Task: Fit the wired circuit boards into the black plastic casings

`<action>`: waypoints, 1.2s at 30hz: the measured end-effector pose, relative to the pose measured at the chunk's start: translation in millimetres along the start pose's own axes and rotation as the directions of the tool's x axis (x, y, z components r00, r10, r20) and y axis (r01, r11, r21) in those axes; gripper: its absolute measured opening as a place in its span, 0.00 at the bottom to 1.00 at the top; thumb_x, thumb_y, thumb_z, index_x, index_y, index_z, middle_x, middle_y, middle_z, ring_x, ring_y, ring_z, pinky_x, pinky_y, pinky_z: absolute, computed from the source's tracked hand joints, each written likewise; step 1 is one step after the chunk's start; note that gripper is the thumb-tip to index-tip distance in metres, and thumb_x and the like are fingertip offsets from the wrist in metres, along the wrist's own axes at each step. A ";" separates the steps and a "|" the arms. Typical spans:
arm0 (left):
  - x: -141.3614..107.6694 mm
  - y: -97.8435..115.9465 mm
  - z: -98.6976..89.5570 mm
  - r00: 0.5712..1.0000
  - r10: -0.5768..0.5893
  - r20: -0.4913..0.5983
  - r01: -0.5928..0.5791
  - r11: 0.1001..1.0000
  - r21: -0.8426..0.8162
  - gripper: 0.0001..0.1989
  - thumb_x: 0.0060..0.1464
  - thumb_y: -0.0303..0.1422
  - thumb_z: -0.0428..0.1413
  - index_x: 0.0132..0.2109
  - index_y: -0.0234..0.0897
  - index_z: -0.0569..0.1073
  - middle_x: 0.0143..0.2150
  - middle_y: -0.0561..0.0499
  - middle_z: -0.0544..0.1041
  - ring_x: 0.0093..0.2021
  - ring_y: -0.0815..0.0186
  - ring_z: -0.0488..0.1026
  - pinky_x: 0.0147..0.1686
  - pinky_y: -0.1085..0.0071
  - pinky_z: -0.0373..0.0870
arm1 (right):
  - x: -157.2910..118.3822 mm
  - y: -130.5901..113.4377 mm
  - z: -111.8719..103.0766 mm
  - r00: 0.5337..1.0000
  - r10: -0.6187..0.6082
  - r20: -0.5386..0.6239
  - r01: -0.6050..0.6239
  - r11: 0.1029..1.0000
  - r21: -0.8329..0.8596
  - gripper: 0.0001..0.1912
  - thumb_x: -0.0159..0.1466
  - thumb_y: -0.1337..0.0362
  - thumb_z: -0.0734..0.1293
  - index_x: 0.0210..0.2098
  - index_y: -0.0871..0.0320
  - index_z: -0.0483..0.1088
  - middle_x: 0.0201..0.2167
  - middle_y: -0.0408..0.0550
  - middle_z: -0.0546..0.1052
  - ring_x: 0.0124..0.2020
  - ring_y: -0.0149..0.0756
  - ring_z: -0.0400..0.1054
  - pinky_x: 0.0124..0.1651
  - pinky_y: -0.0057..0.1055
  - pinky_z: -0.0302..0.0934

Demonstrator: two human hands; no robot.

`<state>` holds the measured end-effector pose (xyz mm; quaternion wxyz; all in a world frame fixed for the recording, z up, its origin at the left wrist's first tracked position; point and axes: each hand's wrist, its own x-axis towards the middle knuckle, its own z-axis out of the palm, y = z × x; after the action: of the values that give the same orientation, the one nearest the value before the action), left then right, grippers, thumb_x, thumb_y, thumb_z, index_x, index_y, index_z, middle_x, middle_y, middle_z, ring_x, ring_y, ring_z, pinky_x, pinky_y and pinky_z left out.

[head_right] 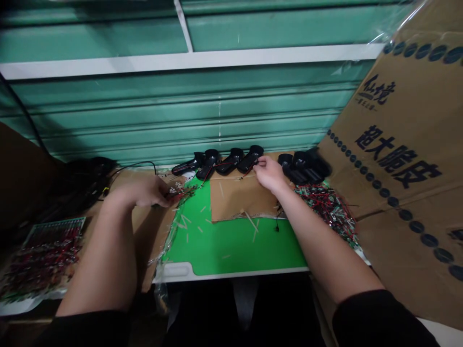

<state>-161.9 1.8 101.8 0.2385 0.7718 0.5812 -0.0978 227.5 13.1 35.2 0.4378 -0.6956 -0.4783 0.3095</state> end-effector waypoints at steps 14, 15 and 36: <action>15.0 74.5 37.8 0.850 0.296 -0.436 -0.522 0.362 -0.772 0.23 0.51 0.50 0.75 0.38 0.33 0.84 0.33 0.47 0.82 0.29 0.67 0.76 0.28 0.72 0.76 | -83.4 -24.3 13.0 0.675 -0.364 0.641 0.253 0.931 0.262 0.30 0.62 0.46 0.76 0.52 0.65 0.79 0.42 0.52 0.82 0.28 0.20 0.66 0.29 0.19 0.57; 20.7 82.9 46.0 0.841 0.281 -0.462 -0.536 0.322 -0.780 0.23 0.52 0.50 0.74 0.39 0.32 0.85 0.35 0.47 0.82 0.31 0.67 0.77 0.32 0.70 0.78 | -86.5 -23.9 16.8 0.681 -0.362 0.637 0.216 0.930 0.298 0.34 0.62 0.44 0.76 0.56 0.65 0.77 0.43 0.52 0.82 0.26 0.19 0.64 0.26 0.19 0.56; 46.4 112.9 88.0 0.912 0.161 -0.377 -0.389 0.050 -0.920 0.30 0.41 0.43 0.80 0.44 0.29 0.80 0.36 0.46 0.85 0.34 0.65 0.84 0.41 0.67 0.85 | -70.8 -10.8 34.5 0.875 -0.244 0.418 0.023 0.884 0.468 0.43 0.50 0.30 0.80 0.44 0.61 0.70 0.21 0.41 0.72 0.19 0.25 0.65 0.21 0.23 0.63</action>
<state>-30.1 -24.9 34.4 0.6511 0.5169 0.3560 0.4267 169.1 -40.7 31.2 0.4792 -0.4450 -0.5328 0.5370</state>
